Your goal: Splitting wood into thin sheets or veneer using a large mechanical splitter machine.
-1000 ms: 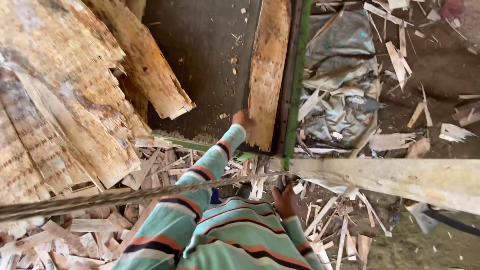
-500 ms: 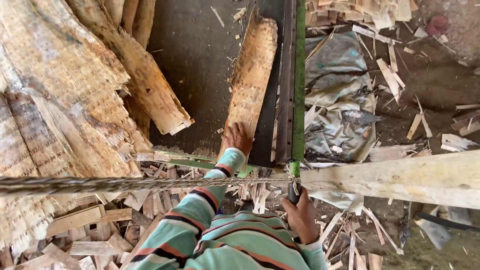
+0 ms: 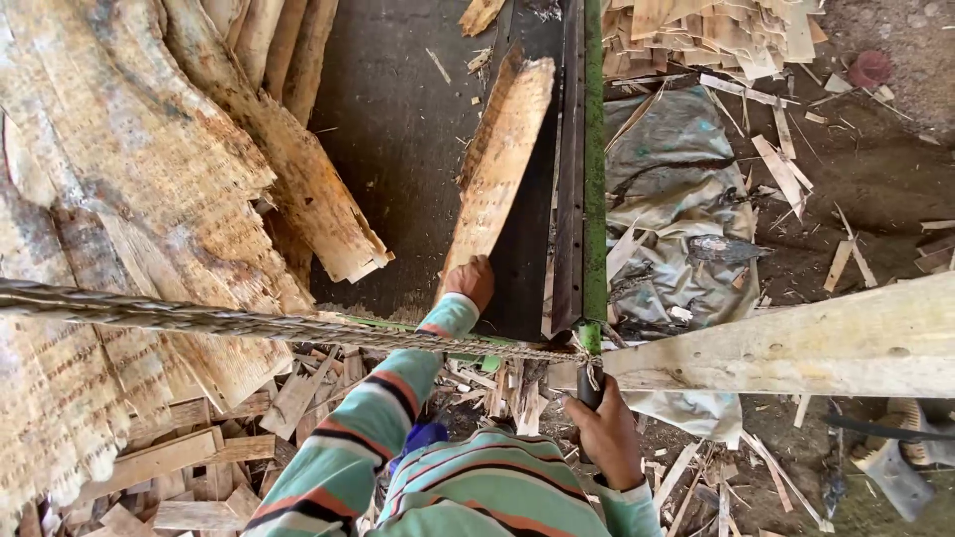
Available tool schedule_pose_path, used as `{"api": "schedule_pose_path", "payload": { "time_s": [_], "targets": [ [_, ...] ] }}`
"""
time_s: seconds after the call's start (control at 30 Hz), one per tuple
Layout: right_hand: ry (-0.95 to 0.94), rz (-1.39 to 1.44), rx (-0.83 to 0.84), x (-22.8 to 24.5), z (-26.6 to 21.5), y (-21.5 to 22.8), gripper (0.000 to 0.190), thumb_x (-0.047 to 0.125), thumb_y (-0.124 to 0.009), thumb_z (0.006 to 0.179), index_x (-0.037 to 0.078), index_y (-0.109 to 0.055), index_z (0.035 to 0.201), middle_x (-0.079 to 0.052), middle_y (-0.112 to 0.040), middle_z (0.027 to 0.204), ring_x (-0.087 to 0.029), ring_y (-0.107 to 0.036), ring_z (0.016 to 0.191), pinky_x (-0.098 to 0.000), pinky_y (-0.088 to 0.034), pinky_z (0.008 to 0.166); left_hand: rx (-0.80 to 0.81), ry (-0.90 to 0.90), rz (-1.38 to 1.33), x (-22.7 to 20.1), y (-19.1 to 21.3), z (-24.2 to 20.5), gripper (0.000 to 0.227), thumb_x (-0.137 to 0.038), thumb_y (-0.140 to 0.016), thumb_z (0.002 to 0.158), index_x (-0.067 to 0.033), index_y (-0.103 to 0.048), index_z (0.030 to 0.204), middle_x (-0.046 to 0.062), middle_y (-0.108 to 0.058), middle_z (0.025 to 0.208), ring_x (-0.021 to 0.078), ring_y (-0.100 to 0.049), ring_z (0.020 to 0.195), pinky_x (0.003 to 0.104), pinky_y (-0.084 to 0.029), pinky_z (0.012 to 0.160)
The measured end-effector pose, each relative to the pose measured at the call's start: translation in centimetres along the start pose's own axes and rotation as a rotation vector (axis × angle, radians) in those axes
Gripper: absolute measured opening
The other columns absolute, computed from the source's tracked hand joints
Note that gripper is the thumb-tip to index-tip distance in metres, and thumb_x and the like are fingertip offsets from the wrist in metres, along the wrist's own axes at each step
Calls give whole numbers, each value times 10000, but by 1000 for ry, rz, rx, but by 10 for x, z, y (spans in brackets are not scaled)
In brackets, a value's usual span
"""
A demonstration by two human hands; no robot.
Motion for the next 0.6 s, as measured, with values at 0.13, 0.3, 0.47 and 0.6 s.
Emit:
{"api": "schedule_pose_path", "payload": {
  "time_s": [0.13, 0.3, 0.47, 0.6],
  "targets": [
    [67, 3, -27, -20, 10, -6, 591, 317, -733, 812, 8, -547, 1281, -197, -704, 953, -333, -714, 753, -458, -569, 681, -33, 4, -273, 14, 99, 0, 210, -220, -577, 985, -31, -663, 952, 195, -710, 818, 367, -711, 685, 456, -569, 579],
    [253, -68, -66, 22, -5, 8, 516, 299, -747, 825, 18, -596, 1230, -196, -678, 964, -309, -689, 769, -428, -566, 681, -99, 102, -988, 29, 171, -33, 225, -128, -577, 979, 28, -633, 827, 191, -619, 668, 267, -585, 587, 448, -478, 537],
    [70, 113, -46, 12, -5, 13, 536, 257, -770, 780, -3, -582, 1209, -134, -666, 802, -268, -653, 646, -417, -533, 598, -57, 361, -1149, 79, 6, -77, 247, -188, -614, 953, 31, -724, 923, 191, -688, 729, 164, -625, 625, 381, -509, 587],
    [-37, 216, 31, 18, -8, 10, 548, 252, -751, 789, -7, -561, 1233, -129, -630, 758, -234, -620, 568, -410, -510, 514, -20, 513, -920, 88, -37, -101, 238, -218, -655, 906, -2, -755, 922, 205, -705, 761, 273, -693, 668, 413, -542, 649]
  ]
}}
Point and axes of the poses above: each hand's wrist, its own z-axis towards the middle knuckle, its own y-axis out of the back of the hand, x = y × z, the point moved 8 cm from there along z, towards the middle knuckle
